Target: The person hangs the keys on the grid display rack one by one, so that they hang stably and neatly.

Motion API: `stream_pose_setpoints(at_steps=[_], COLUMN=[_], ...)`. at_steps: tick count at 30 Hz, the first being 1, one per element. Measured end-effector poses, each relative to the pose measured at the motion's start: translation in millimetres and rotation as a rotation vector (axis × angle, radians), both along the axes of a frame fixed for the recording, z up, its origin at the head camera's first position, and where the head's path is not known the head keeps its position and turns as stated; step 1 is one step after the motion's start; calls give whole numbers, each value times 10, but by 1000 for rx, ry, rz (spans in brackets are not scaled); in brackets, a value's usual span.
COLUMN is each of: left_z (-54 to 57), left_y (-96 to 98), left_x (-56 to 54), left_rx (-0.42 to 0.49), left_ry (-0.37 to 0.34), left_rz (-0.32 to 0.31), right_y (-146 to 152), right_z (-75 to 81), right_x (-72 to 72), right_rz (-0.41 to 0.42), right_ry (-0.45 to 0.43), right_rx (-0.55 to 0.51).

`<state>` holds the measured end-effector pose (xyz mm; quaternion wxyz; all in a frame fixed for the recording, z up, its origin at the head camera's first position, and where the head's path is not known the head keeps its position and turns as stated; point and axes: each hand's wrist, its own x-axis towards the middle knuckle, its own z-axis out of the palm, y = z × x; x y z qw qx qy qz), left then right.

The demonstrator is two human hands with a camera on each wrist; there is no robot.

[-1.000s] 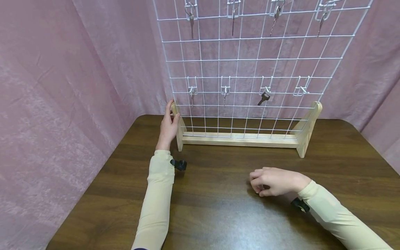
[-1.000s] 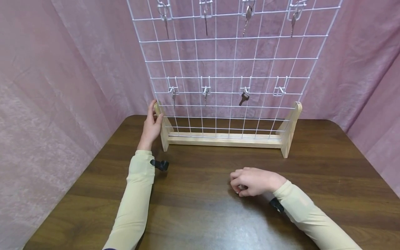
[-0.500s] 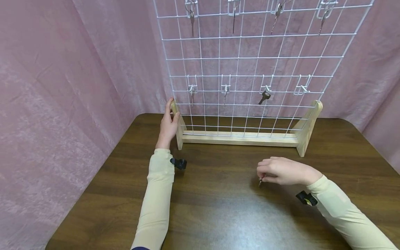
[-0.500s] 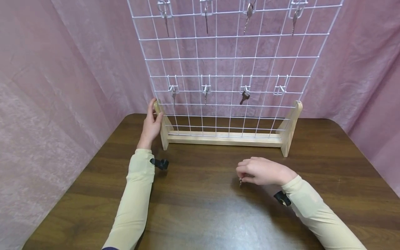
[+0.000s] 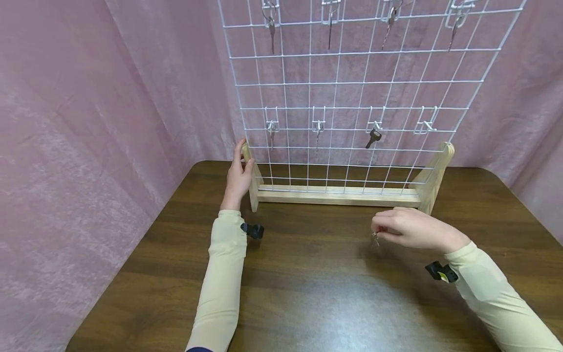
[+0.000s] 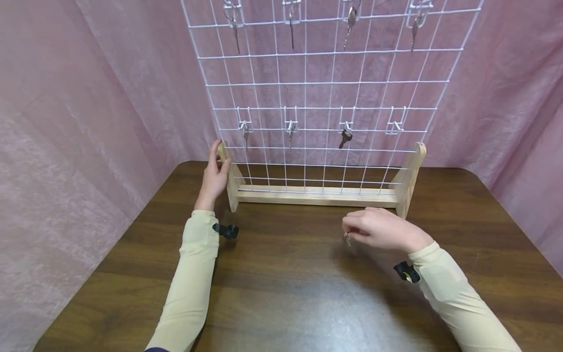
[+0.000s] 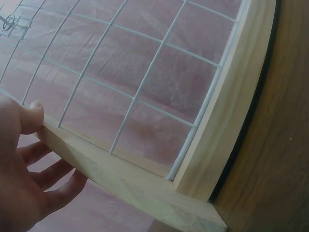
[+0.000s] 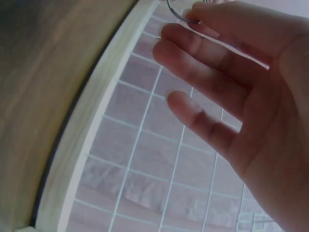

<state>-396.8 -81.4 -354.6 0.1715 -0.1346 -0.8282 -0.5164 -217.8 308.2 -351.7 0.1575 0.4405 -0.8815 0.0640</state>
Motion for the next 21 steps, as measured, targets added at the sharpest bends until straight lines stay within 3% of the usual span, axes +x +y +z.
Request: stream_pose_setpoints(at_steps=[5, 12, 21], left_z=[-11, 22, 7], left_y=[1, 6, 3], left_x=[2, -6, 4], left_rx=[5, 3, 4], left_ry=[5, 11, -2], left_rz=[2, -5, -2], right_y=[51, 146, 237], right_z=[96, 276, 512], right_x=[-29, -90, -102], right_rz=[-30, -9, -174], right_ry=[73, 254, 377], right_rx=[-38, -144, -258])
